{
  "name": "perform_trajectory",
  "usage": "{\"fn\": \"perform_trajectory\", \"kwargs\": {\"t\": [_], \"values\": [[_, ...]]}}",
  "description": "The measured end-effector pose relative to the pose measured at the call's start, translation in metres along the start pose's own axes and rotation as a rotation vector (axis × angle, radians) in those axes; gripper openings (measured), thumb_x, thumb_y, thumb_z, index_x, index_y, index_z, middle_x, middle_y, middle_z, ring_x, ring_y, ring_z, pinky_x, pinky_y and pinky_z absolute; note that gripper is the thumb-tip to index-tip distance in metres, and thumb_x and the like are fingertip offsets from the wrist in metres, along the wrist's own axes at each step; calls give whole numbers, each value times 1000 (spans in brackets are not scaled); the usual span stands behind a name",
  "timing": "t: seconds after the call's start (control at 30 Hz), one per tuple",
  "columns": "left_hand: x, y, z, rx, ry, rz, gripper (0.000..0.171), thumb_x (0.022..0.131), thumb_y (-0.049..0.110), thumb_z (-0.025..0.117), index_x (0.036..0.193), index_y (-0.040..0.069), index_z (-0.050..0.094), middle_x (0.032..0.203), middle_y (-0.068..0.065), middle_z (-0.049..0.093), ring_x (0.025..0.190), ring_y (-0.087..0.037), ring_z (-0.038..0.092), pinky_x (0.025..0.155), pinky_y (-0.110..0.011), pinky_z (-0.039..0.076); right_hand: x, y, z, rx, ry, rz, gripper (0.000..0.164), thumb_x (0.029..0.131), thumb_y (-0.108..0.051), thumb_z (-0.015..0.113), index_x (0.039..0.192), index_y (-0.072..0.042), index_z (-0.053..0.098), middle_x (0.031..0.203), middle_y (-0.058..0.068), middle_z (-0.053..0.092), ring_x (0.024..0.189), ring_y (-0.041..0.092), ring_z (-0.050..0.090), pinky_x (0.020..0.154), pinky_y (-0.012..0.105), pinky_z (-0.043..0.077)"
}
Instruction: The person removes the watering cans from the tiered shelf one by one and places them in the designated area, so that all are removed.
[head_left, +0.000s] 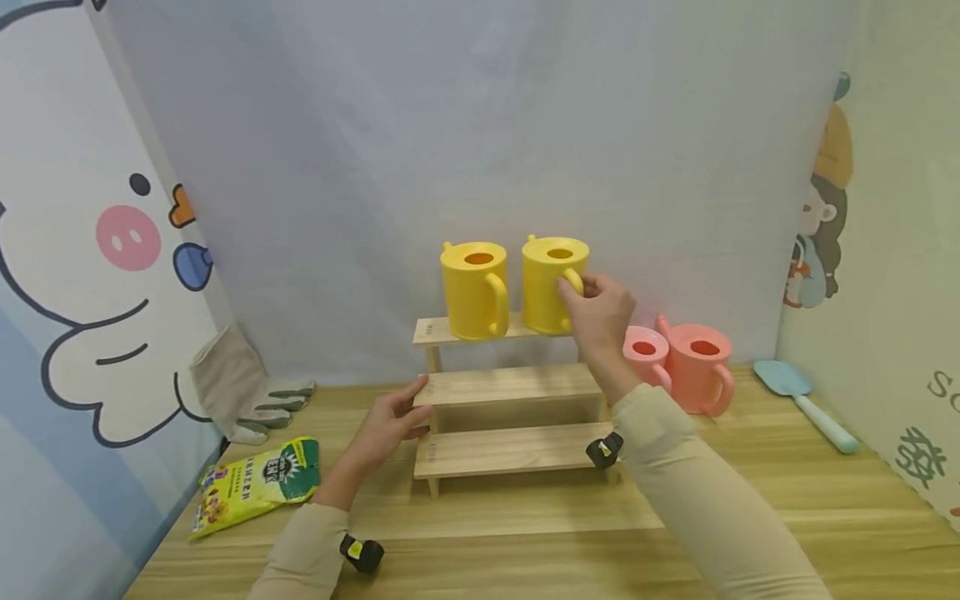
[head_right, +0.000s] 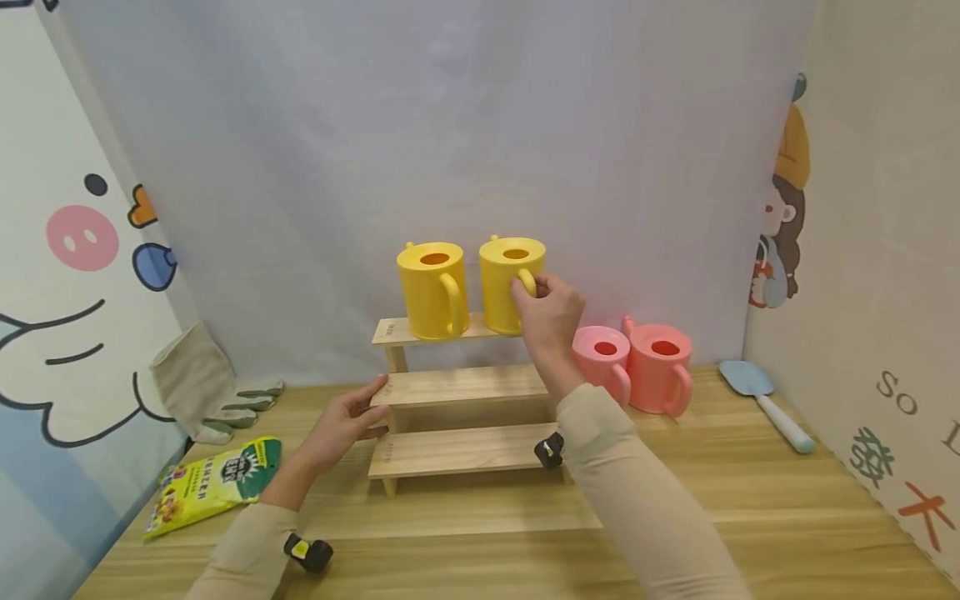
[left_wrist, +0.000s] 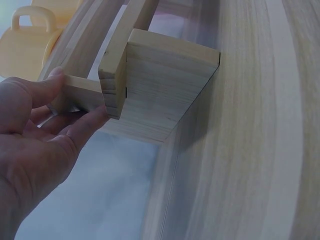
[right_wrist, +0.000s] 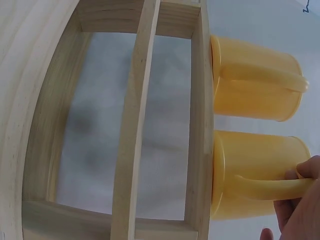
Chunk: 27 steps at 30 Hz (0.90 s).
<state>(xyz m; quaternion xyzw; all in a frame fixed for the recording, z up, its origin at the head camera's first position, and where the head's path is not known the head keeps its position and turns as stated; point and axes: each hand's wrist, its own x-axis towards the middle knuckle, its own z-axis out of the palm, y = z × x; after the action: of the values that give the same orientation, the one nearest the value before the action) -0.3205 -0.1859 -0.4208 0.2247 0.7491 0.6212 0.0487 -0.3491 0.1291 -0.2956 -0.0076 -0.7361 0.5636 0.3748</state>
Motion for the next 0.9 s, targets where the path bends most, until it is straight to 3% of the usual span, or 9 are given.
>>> {"fn": "perform_trajectory", "kwargs": {"t": [0.2, 0.33, 0.63, 0.9], "values": [[0, 1, 0, -3, -1, -3, 64, 104, 7, 56, 158, 1, 23, 149, -30, 35, 135, -43, 41, 100, -49, 50, -1, 0, 0, 35, 41, 2, 33, 89, -26, 79, 109, 0, 78, 99, 16, 75, 85, 25, 72, 78, 38, 62], [0, 1, 0, -4, -3, 5, 64, 103, 7, 56, 158, 1, 23, 159, -26, 25, 136, -43, 40, 100, -50, 49, -1, 3, 0, 40, 80, 2, 33, 88, -27, 81, 111, -5, 78, 100, 13, 76, 85, 22, 72, 78, 34, 62], [1, 1, -1, -3, -1, 7, 64, 103, 8, 57, 158, 1, 24, 158, -26, 27, 135, -43, 42, 99, -47, 50, 0, 4, -4, 72, 83, -1, 36, 85, -31, 82, 111, -6, 79, 97, 12, 76, 82, 21, 71, 72, 29, 62], [1, -1, -2, -18, -3, 0, 64, 103, 7, 57, 158, 2, 24, 159, -25, 25, 136, -43, 41, 100, -47, 50, -6, -3, -15, 154, 114, 78, 26, 85, -23, 80, 104, -6, 81, 94, 11, 76, 80, 17, 71, 72, 27, 61]]}}
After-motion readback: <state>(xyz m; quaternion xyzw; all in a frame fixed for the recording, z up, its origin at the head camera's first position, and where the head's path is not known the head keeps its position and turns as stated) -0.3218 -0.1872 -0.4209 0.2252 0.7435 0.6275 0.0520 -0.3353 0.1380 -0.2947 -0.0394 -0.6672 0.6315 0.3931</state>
